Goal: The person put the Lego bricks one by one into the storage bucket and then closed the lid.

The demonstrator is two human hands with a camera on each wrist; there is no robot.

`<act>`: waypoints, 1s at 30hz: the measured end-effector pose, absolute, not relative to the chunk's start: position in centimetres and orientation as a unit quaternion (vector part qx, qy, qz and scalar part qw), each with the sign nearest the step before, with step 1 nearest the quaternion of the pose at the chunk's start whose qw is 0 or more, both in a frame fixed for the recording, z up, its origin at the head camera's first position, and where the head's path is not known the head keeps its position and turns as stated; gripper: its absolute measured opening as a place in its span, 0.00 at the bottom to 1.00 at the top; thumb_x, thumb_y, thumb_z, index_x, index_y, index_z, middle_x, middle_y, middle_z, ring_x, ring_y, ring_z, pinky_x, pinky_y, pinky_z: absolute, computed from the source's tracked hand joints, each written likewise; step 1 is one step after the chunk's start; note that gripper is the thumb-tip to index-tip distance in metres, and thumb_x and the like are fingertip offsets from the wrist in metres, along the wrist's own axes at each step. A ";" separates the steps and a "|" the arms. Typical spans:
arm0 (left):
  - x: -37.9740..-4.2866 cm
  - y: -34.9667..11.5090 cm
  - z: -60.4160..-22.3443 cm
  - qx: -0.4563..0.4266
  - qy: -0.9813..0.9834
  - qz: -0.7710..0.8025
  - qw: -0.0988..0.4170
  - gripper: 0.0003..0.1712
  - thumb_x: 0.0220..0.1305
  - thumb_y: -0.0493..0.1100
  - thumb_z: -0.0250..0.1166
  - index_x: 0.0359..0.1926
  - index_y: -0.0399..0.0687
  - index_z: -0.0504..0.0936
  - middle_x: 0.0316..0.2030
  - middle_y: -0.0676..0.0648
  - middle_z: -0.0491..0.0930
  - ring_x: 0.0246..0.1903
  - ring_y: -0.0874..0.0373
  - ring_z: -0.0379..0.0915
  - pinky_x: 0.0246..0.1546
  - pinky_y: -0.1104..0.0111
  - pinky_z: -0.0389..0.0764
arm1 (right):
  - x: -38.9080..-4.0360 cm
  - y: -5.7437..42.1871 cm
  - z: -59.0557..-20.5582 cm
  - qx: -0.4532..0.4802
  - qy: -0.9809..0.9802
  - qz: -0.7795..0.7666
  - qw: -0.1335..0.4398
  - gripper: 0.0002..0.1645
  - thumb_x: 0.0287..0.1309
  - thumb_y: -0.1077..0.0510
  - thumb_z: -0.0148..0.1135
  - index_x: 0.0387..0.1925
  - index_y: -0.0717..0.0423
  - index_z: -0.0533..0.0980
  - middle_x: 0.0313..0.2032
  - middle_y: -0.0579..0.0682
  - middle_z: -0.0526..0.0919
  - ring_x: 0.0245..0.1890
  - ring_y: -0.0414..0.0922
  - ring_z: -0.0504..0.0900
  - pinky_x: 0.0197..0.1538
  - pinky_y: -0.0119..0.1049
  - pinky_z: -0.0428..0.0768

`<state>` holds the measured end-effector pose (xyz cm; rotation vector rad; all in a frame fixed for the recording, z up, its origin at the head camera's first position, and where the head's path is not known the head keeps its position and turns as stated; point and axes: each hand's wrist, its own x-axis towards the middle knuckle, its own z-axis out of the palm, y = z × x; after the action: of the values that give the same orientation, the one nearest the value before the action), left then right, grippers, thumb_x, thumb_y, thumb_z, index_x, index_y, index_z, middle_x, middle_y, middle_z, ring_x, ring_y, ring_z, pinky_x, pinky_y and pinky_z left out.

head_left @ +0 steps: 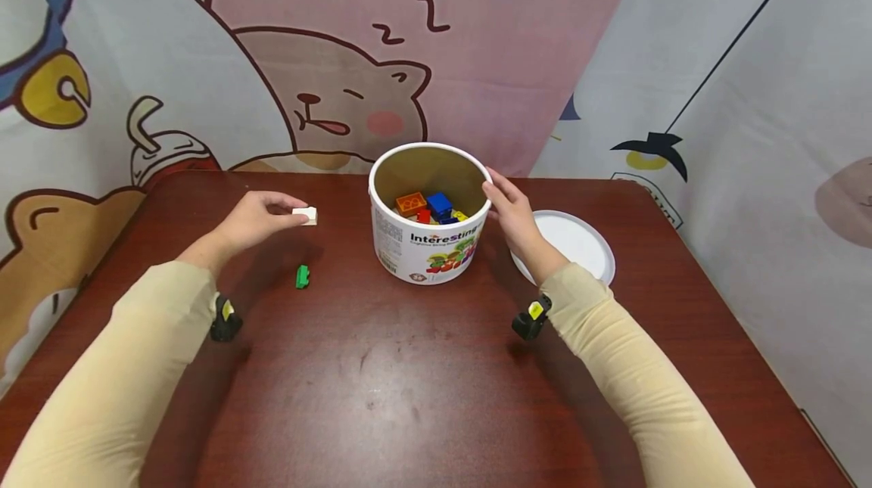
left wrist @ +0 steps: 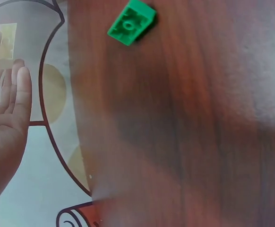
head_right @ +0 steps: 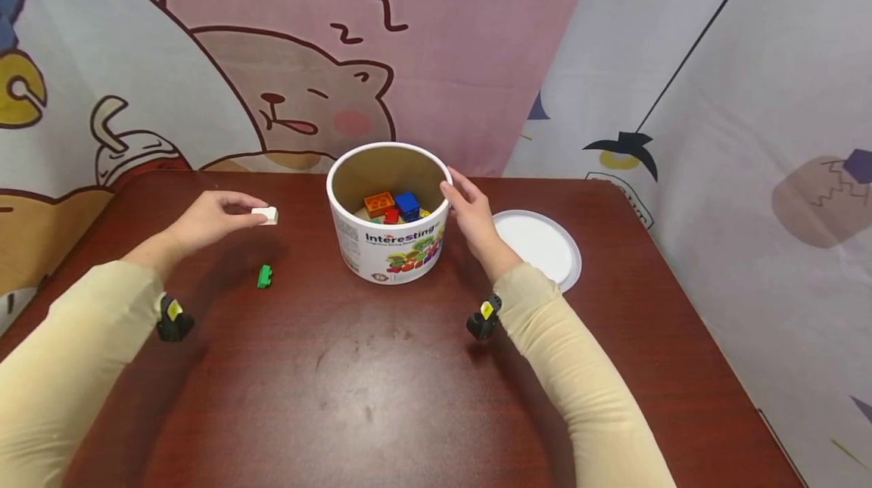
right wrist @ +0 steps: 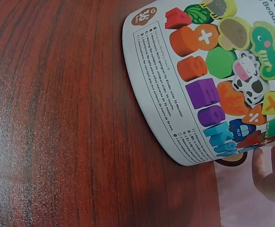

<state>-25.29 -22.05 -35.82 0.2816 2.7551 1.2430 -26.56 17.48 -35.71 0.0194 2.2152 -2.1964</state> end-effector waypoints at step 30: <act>-27.1 -16.8 -30.0 0.120 0.880 0.458 0.035 0.20 0.58 0.48 0.66 0.48 0.41 0.82 0.31 0.57 0.82 0.31 0.65 0.75 0.33 0.75 0.74 | -26.6 17.5 -35.8 0.003 0.706 -0.708 0.010 0.29 0.68 0.55 0.48 0.68 0.54 0.60 0.67 0.56 0.63 0.62 0.54 0.66 0.44 0.26 0.75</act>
<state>-27.09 -16.81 -30.04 0.3679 2.7038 1.4083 -26.62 17.55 -35.81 0.0084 2.2054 -2.2090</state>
